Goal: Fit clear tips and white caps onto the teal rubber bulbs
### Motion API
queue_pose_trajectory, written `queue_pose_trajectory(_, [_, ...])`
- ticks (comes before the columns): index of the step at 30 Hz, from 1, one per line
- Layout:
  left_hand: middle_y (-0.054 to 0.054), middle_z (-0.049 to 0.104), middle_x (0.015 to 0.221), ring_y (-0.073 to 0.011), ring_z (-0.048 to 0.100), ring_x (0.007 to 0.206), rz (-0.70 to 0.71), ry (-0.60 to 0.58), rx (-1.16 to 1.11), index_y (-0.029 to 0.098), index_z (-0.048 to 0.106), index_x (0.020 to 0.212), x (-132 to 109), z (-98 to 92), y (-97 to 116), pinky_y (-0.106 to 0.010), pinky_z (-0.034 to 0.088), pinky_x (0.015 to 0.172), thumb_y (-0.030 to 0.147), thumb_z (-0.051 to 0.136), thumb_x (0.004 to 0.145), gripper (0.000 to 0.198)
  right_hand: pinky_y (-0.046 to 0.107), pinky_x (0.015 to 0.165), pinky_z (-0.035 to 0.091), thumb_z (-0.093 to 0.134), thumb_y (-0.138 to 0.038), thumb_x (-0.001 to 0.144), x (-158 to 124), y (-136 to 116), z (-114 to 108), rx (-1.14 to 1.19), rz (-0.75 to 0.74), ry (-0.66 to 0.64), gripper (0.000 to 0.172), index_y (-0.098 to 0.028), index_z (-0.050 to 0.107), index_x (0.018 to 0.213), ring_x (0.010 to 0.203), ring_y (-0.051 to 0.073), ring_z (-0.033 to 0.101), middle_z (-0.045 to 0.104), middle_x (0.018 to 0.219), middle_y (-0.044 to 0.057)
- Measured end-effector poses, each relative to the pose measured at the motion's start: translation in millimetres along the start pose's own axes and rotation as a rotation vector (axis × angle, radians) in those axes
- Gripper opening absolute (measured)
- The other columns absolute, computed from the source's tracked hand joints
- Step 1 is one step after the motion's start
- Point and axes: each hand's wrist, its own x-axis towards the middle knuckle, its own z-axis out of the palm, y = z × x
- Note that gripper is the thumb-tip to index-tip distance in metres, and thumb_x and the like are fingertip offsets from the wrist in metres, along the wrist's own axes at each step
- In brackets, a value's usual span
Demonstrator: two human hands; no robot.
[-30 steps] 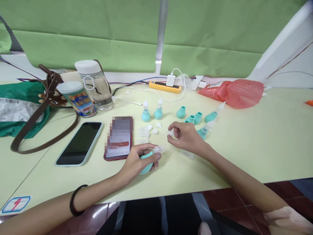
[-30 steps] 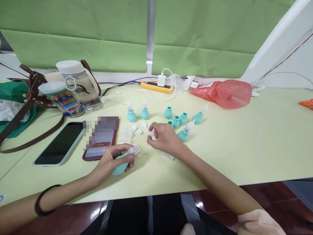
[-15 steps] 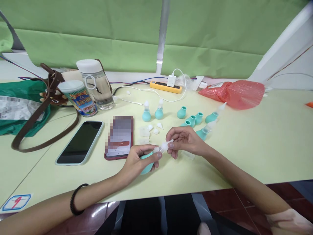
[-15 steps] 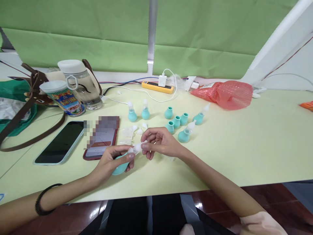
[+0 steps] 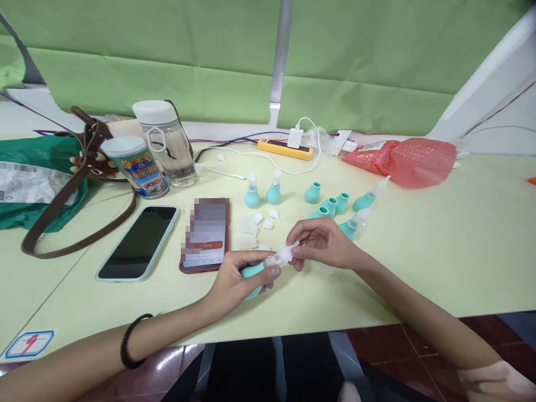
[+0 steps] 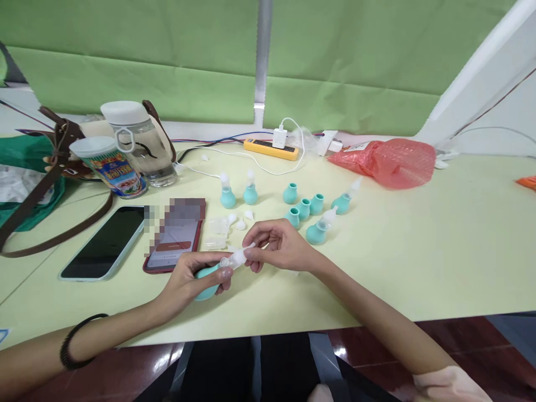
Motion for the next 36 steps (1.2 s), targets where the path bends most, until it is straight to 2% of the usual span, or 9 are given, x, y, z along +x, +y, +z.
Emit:
queue_pose_trajectory(5, [0.001,0.052,0.054,-0.0071,0.043,0.049,0.019,0.001,0.059,0.011,0.066,0.084,0.3,0.0,-1.7,-0.019,0.037,0.049,0.024,0.057,0.073,0.019,0.022,0.046,0.050,0.069,-0.016,0.059,-1.5,2.5,1.8,-0.118,0.039,0.055,0.022,-0.010,0.065,0.079,0.048,0.012,0.060,0.064,0.057,0.004])
queue_pose_trajectory(8, [0.002,0.052,0.053,-0.0067,0.042,0.048,0.049,0.031,0.101,0.012,0.067,0.081,0.4,0.5,-4.5,-0.018,0.037,0.048,0.024,0.058,0.072,0.018,0.022,0.047,0.051,0.068,-0.016,0.059,-1.3,4.8,2.4,-0.110,0.056,0.062,0.020,-0.010,0.067,0.078,0.048,0.012,0.060,0.064,0.056,0.004])
queue_pose_trajectory(11, [0.002,0.056,0.054,-0.0085,0.047,0.050,0.091,0.069,0.162,0.014,0.067,0.085,-0.1,1.4,-6.8,-0.020,0.042,0.052,0.024,0.059,0.071,0.019,0.021,0.049,0.052,0.068,-0.016,0.059,-1.3,6.1,3.0,-0.097,0.067,0.047,0.019,-0.011,0.067,0.078,0.049,0.011,0.060,0.064,0.055,0.004])
queue_pose_trajectory(15, [-0.003,0.067,0.071,-0.0161,0.060,0.069,0.149,0.106,0.260,0.014,0.067,0.087,-1.3,2.9,-7.1,-0.026,0.047,0.069,0.022,0.060,0.071,0.020,0.020,0.048,0.051,0.068,-0.019,0.060,-2.4,5.0,2.6,-0.153,0.083,0.038,0.020,-0.011,0.068,0.078,0.047,0.010,0.059,0.064,0.053,0.004])
queue_pose_trajectory(17, [-0.004,0.068,0.081,-0.0181,0.061,0.076,0.188,0.091,0.294,0.014,0.067,0.089,-1.6,3.3,-7.1,-0.027,0.047,0.072,0.021,0.059,0.072,0.020,0.018,0.046,0.050,0.068,-0.020,0.060,-3.1,4.2,2.1,-0.167,0.107,0.023,0.020,-0.011,0.068,0.078,0.045,0.010,0.059,0.063,0.051,0.003])
queue_pose_trajectory(20, [-0.004,0.068,0.078,-0.0177,0.061,0.073,0.247,0.062,0.349,0.015,0.067,0.087,-1.7,3.1,-8.8,-0.026,0.047,0.068,0.020,0.057,0.074,0.017,0.016,0.043,0.049,0.069,-0.019,0.058,-3.4,3.5,2.1,-0.119,0.153,0.005,0.020,-0.011,0.067,0.076,0.043,0.009,0.059,0.063,0.050,0.002])
queue_pose_trajectory(26, [-0.007,0.062,0.063,-0.0149,0.055,0.056,0.393,0.106,0.468,0.007,0.065,0.086,-1.6,1.5,-15.2,-0.025,0.044,0.052,0.019,0.057,0.073,0.019,0.021,0.047,0.053,0.072,-0.016,0.053,-2.4,2.9,7.1,-0.005,0.168,0.009,0.017,-0.010,0.067,0.068,0.048,0.014,0.062,0.065,0.054,0.003])
queue_pose_trajectory(33, [-0.001,0.051,0.051,-0.0099,0.042,0.046,0.643,0.143,0.561,0.006,0.063,0.092,-1.8,-0.1,-18.9,-0.023,0.034,0.043,0.012,0.058,0.071,0.022,0.020,0.046,0.053,0.072,-0.015,0.054,-4.8,1.2,10.8,0.016,0.175,0.006,0.013,-0.010,0.065,0.064,0.048,0.014,0.062,0.065,0.053,0.003])
queue_pose_trajectory(36, [-0.001,0.052,0.051,-0.0098,0.041,0.046,0.684,0.150,0.583,0.007,0.062,0.095,-1.7,-0.2,-20.5,-0.023,0.034,0.042,0.012,0.059,0.070,0.025,0.019,0.045,0.052,0.072,-0.014,0.053,-5.5,0.5,11.9,0.017,0.186,0.009,0.013,-0.010,0.065,0.063,0.047,0.014,0.062,0.064,0.052,0.003])
